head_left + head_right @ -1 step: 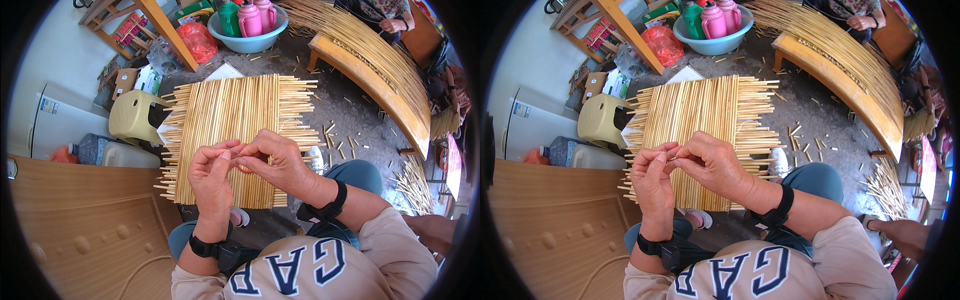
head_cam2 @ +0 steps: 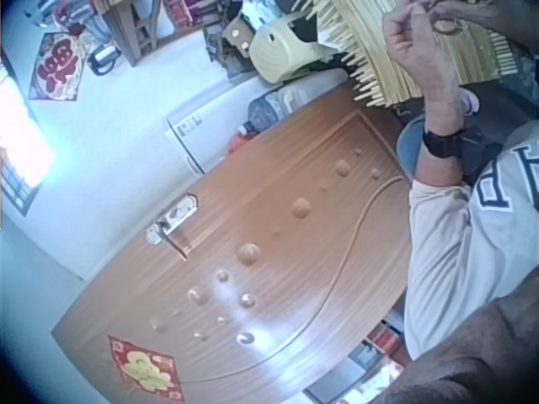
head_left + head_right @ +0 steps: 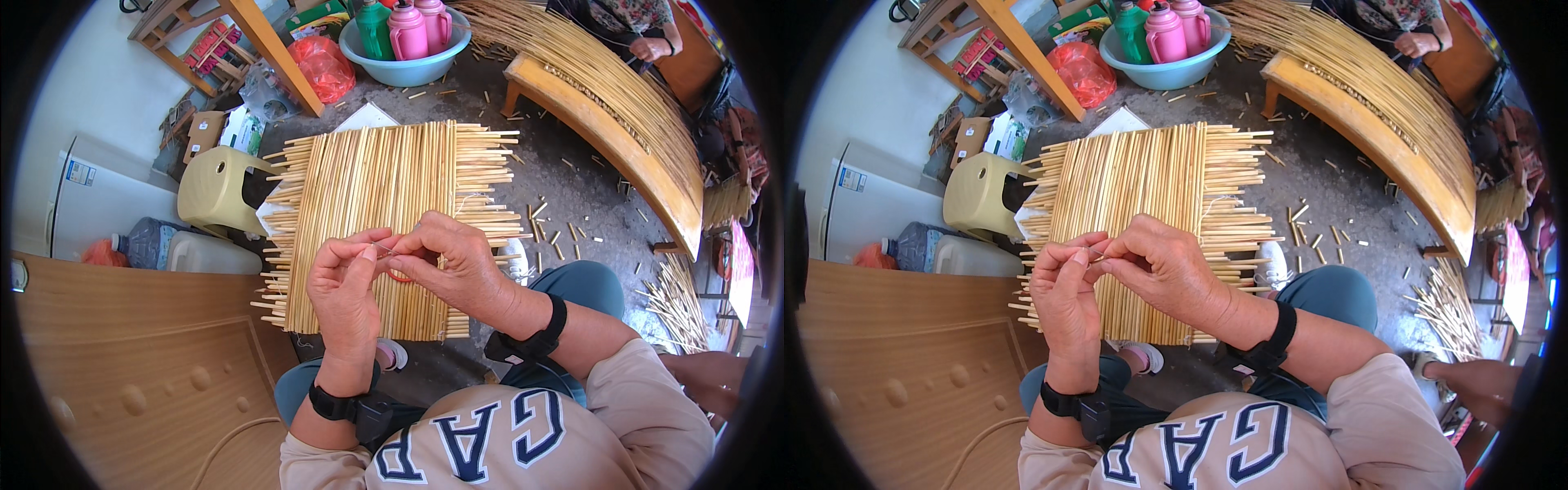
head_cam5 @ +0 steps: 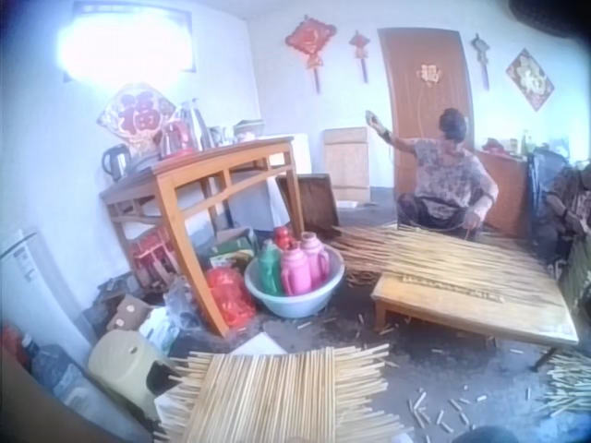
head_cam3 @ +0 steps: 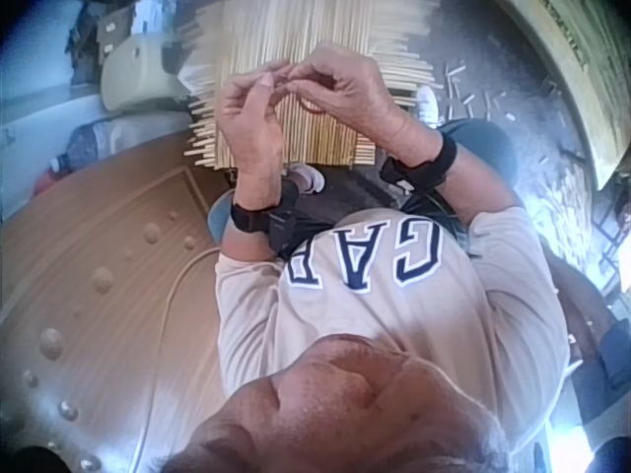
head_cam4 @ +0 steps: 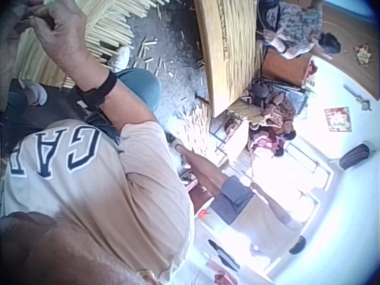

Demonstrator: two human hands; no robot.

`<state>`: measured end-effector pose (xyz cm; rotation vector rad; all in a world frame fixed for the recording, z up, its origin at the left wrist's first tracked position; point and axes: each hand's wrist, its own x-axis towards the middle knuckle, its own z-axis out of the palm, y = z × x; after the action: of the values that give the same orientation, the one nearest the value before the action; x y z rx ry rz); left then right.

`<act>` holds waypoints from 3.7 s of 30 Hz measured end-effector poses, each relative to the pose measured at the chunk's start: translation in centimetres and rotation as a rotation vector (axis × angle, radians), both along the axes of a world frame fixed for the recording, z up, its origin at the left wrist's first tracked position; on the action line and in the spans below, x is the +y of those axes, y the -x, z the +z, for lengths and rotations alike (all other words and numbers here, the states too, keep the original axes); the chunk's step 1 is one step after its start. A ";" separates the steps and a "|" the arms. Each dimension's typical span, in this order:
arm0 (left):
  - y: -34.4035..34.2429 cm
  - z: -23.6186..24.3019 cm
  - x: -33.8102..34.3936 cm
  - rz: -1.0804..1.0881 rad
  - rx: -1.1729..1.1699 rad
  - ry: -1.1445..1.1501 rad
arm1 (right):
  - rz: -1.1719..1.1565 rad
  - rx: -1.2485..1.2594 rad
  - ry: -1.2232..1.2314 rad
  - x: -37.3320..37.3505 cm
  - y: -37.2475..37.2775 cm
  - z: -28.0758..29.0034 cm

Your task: The person sits on the floor and weaves thin bamboo strips into a mat using a white string. They thread the string through the strips, pull it tight, and use red-handled scissors to cut the excess string. The person adjusts the mat's position and continues the weaving process.

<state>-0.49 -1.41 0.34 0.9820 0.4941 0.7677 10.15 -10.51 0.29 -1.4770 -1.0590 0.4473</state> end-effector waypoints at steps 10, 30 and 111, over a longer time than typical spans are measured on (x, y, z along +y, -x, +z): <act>0.1 0.0 0.0 0.000 0.022 -0.006 | 0.012 -0.024 0.011 0.0 0.0 0.1; 0.2 0.0 0.0 0.000 0.009 0.004 | 0.007 -0.082 0.010 0.0 0.0 0.1; 0.9 -2.5 3.9 0.095 -0.096 0.382 | -0.250 -0.209 -0.394 -7.0 -13.0 28.4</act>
<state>-1.38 2.52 -2.20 0.5682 0.5815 0.7666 23.11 -17.55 28.65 -1.2945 -1.0370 -0.0941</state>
